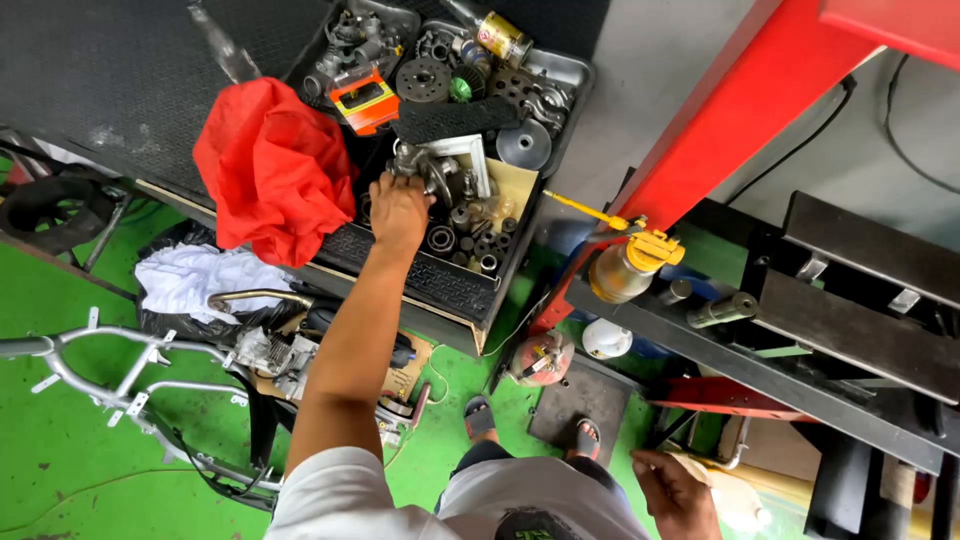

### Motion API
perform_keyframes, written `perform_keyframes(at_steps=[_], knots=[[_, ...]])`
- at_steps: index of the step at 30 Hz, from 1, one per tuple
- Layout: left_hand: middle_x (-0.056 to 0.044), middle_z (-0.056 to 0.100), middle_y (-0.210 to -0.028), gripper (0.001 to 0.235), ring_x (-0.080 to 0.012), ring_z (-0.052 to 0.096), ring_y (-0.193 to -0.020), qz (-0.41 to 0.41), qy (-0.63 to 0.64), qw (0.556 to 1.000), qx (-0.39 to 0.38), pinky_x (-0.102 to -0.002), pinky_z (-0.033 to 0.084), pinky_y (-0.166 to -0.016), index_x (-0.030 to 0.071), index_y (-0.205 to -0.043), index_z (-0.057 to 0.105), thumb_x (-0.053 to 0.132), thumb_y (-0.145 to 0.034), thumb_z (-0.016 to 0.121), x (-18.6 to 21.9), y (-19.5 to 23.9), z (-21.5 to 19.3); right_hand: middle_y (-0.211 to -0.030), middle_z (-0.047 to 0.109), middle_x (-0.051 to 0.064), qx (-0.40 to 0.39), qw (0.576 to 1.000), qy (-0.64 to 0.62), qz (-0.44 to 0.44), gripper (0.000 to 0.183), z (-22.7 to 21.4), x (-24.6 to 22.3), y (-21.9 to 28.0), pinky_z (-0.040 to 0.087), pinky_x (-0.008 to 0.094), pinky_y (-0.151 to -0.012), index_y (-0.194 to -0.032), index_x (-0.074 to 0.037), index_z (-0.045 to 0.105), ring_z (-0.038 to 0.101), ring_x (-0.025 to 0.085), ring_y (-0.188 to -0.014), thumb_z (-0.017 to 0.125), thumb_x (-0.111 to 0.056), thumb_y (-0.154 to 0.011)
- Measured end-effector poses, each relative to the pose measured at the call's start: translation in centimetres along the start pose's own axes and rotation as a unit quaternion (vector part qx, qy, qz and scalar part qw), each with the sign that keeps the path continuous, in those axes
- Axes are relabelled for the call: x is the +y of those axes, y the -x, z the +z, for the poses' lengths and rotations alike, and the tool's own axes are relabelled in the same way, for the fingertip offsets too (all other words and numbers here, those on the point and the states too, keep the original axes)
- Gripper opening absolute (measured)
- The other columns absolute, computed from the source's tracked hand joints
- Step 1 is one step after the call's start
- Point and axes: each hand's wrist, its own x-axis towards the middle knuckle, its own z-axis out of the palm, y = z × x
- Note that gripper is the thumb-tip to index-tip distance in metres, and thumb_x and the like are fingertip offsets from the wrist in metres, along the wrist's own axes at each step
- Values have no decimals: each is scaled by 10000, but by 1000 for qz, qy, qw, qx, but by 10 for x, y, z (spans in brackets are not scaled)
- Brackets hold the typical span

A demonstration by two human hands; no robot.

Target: Using a hydraulic press and hand tools to assemble or disassemble a motorcycle crankshaft

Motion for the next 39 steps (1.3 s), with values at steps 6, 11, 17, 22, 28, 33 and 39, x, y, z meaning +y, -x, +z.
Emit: perform_keyframes(at_steps=[6, 11, 17, 22, 28, 33, 39], knots=[[-154, 676, -962, 392, -366, 509, -912, -17, 160, 973, 167, -496, 382, -744, 27, -942, 648, 412, -983, 707, 4, 49, -111, -842, 819, 55, -83, 995, 26, -51, 298, -35, -24, -28, 588, 349, -661, -1157, -108, 829, 689, 123, -752, 689, -227, -922], [-193, 563, -894, 123, -398, 485, -912, 12, 292, 940, 177, -507, 384, -766, -18, -867, 529, 92, -859, 583, 16, 118, -185, -725, 757, -5, -83, 981, 48, -170, 247, -57, -46, -42, 506, 283, -600, -1099, -146, 841, 612, 80, -635, 709, -232, -909], [-125, 693, -1130, 123, -325, 620, -1111, 35, 498, 852, 159, -438, 500, -980, 135, -993, 711, 194, -941, 615, 70, 173, -241, -998, 847, -46, -136, 904, 103, -391, 288, -73, -126, -43, 600, 251, -706, -1115, -167, 797, 782, 60, -812, 676, -317, -901], [-87, 674, -1254, 169, -322, 614, -1229, 128, 574, 797, 134, -495, 521, -1066, 160, -1056, 706, 305, -1024, 627, 107, 199, -280, -945, 731, -28, -187, 849, 111, -481, 455, -64, -171, -37, 594, 351, -771, -1302, -159, 655, 726, 140, -861, 706, -371, -903], [-117, 546, -912, 309, -293, 483, -865, 203, 485, 849, 49, -436, 378, -759, 13, -1007, 590, 284, -1078, 461, 143, 216, -293, -1684, 237, 186, -246, 823, 135, -494, 1320, -35, -213, -22, 260, 438, -1248, -1592, -25, 173, 232, 334, -1564, 986, -433, -636], [-142, 561, -911, 158, -351, 510, -883, 262, 438, 860, 21, -478, 390, -791, -12, -930, 559, 135, -984, 575, 168, 209, -301, -1583, 375, 152, -222, 858, 169, -431, 1239, -45, -204, -15, 331, 402, -1194, -1578, -76, 275, 403, 290, -1473, 972, -426, -615], [-158, 619, -982, 190, -343, 541, -907, 332, 466, 819, 48, -473, 422, -817, -38, -944, 607, 135, -1014, 572, 208, 187, -328, -1463, 473, 217, -130, 824, 107, -542, 1107, -81, -197, -4, 486, 464, -1143, -1475, -46, 395, 532, 364, -1370, 979, -364, -590]])
